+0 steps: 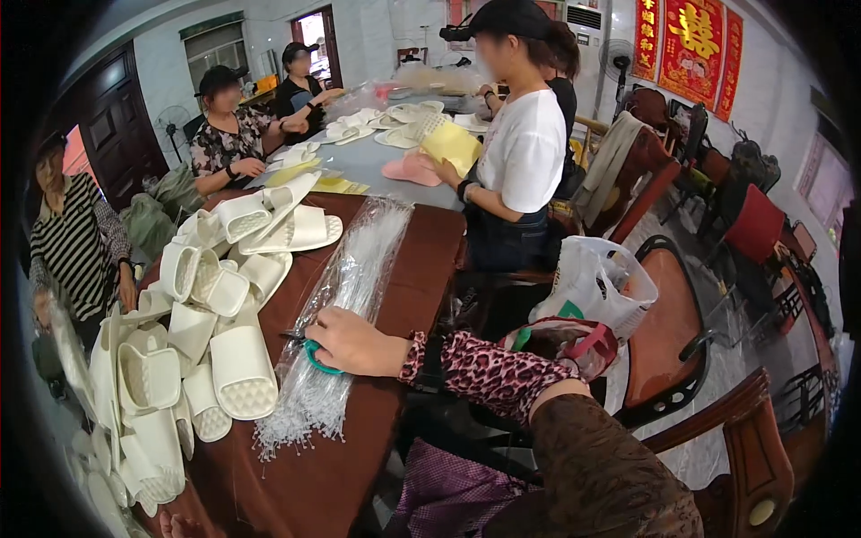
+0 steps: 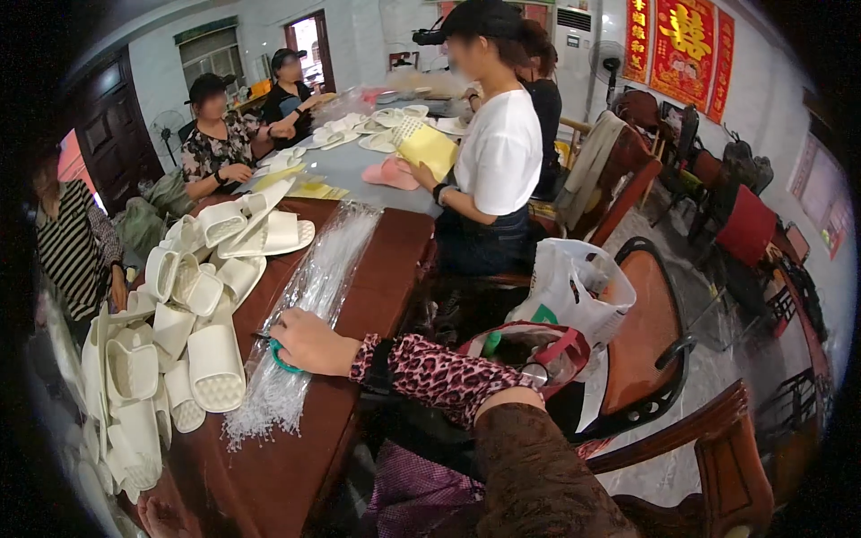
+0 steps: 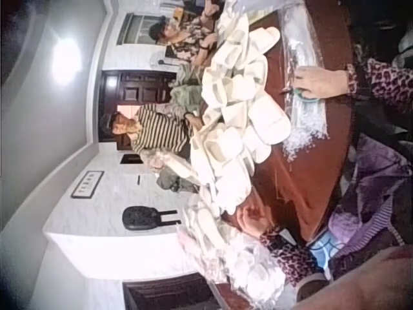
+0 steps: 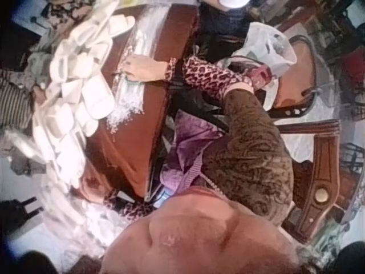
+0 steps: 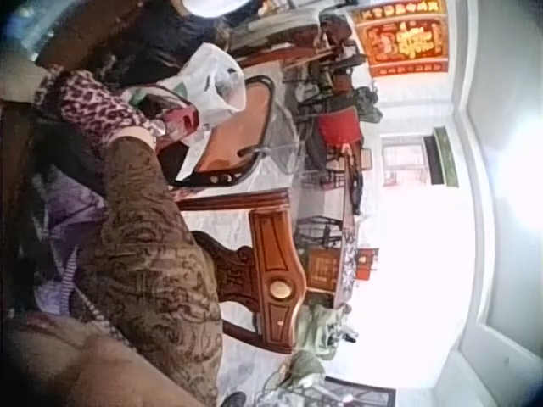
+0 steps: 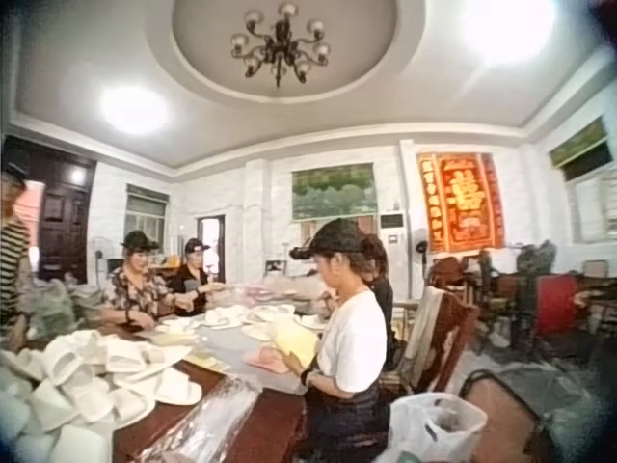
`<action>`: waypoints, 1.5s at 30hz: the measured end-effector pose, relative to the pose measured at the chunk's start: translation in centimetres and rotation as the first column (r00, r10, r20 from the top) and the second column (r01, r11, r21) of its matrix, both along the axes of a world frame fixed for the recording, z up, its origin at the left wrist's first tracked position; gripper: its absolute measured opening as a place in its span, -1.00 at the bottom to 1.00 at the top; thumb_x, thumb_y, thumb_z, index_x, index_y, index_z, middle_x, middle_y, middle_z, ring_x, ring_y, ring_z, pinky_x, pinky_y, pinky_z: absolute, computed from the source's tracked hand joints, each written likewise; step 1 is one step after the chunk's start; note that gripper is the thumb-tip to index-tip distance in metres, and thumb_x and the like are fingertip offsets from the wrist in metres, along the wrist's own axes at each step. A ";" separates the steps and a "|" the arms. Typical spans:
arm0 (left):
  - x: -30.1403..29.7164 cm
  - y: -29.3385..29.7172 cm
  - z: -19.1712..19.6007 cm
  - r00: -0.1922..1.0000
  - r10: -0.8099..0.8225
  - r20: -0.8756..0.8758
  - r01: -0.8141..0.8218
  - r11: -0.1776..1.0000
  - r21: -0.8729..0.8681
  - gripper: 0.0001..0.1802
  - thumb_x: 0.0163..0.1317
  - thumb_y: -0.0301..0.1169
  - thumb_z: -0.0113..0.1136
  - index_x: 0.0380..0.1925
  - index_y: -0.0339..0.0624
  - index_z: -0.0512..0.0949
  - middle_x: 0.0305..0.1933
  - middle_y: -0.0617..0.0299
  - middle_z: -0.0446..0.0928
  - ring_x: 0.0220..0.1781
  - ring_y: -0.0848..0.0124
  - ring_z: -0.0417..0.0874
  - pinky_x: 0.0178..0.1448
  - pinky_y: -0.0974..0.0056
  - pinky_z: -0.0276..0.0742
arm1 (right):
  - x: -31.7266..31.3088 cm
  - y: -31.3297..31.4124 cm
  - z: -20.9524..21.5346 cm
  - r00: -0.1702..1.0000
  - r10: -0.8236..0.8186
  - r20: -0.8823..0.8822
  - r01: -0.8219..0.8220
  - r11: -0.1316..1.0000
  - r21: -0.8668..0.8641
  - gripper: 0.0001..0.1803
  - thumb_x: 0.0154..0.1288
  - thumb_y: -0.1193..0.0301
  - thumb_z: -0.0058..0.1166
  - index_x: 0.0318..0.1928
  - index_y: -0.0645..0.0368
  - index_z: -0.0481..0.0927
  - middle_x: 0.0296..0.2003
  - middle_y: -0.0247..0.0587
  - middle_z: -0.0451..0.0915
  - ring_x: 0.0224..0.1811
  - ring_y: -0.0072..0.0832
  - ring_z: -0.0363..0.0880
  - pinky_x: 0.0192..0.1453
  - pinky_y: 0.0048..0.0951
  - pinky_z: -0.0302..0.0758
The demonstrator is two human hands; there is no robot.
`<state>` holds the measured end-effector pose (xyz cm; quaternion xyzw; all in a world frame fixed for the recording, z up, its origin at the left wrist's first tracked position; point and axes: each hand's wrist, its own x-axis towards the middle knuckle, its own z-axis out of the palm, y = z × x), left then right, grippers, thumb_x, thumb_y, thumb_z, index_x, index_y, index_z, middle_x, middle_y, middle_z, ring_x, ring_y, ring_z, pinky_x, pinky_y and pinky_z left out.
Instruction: Trim excess threads from slippers and pack them into plastic bags for shipment.
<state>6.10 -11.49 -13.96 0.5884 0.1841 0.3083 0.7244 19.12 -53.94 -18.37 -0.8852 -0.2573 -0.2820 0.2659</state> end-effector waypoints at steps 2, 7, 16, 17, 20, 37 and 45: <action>-0.1 -0.4 0.2 1.000 -0.015 0.016 0.016 0.999 -0.044 -0.81 0.04 -0.52 0.16 -0.28 -0.16 0.58 -0.37 0.20 0.53 -0.32 0.35 0.50 -0.32 0.25 0.48 | -0.1 0.2 -0.4 0.999 -0.020 0.041 0.019 0.999 0.029 -0.75 0.02 0.36 0.13 -0.28 0.22 0.50 -0.31 -0.05 0.41 -0.20 -0.13 0.42 -0.11 -0.19 0.40; 1.3 3.9 -2.7 0.995 -0.072 0.069 0.074 0.997 -0.030 -0.83 0.03 -0.51 0.15 -0.31 -0.16 0.57 -0.37 0.20 0.53 -0.32 0.31 0.51 -0.33 0.23 0.49 | -0.3 0.5 -0.6 0.998 -0.049 0.043 0.044 0.994 0.097 -0.77 0.02 0.37 0.12 -0.30 0.21 0.51 -0.32 -0.08 0.42 -0.18 -0.14 0.40 -0.08 -0.20 0.37; 0.8 1.4 -1.3 0.999 0.000 -0.044 0.003 0.998 0.061 -0.78 0.04 -0.48 0.14 -0.26 -0.19 0.52 -0.36 0.20 0.52 -0.31 0.29 0.53 -0.32 0.25 0.49 | -1.6 0.0 -0.2 0.998 -0.055 0.002 0.055 0.991 0.119 -0.80 0.09 0.38 0.08 -0.28 0.21 0.54 -0.31 -0.12 0.44 -0.18 -0.18 0.41 -0.06 -0.23 0.37; 0.7 1.3 -1.4 0.995 -0.006 -0.100 -0.006 0.992 -0.125 -0.78 0.04 -0.48 0.13 -0.25 -0.20 0.51 -0.35 0.20 0.52 -0.31 0.29 0.53 -0.32 0.25 0.49 | -1.5 0.2 -0.3 0.999 -0.049 0.004 0.048 0.992 0.118 -0.80 0.09 0.38 0.08 -0.28 0.21 0.54 -0.31 -0.12 0.44 -0.18 -0.18 0.41 -0.06 -0.23 0.37; 1.5 4.6 -4.5 0.998 -0.060 -0.014 0.061 0.989 0.131 -0.75 0.07 -0.44 0.11 -0.20 -0.19 0.49 -0.34 0.19 0.51 -0.30 0.30 0.52 -0.33 0.26 0.48 | -1.3 0.2 -0.4 0.998 -0.040 0.057 0.030 0.985 0.169 -0.82 0.04 0.38 0.09 -0.39 0.24 0.51 -0.35 -0.08 0.41 -0.22 -0.15 0.40 -0.12 -0.20 0.37; 1.3 2.3 -2.4 0.997 -0.071 -0.030 0.071 0.997 -0.003 -0.86 0.08 -0.42 0.08 -0.36 -0.22 0.48 -0.43 0.19 0.47 -0.35 0.32 0.49 -0.34 0.27 0.47 | -1.3 0.0 -0.1 0.999 -0.028 0.036 0.020 0.978 0.207 -0.83 0.03 0.38 0.08 -0.44 0.26 0.51 -0.37 -0.06 0.42 -0.23 -0.13 0.42 -0.12 -0.18 0.38; 0.9 0.8 -1.4 0.994 -0.028 -0.106 0.031 0.999 0.023 -0.90 0.11 -0.43 0.01 -0.50 -0.21 0.44 -0.52 0.23 0.42 -0.42 0.36 0.47 -0.35 0.32 0.44 | -1.0 0.0 -0.8 0.999 -0.013 0.046 0.001 0.971 0.240 -0.85 0.03 0.41 0.08 -0.45 0.26 0.51 -0.38 -0.08 0.42 -0.24 -0.14 0.42 -0.15 -0.18 0.37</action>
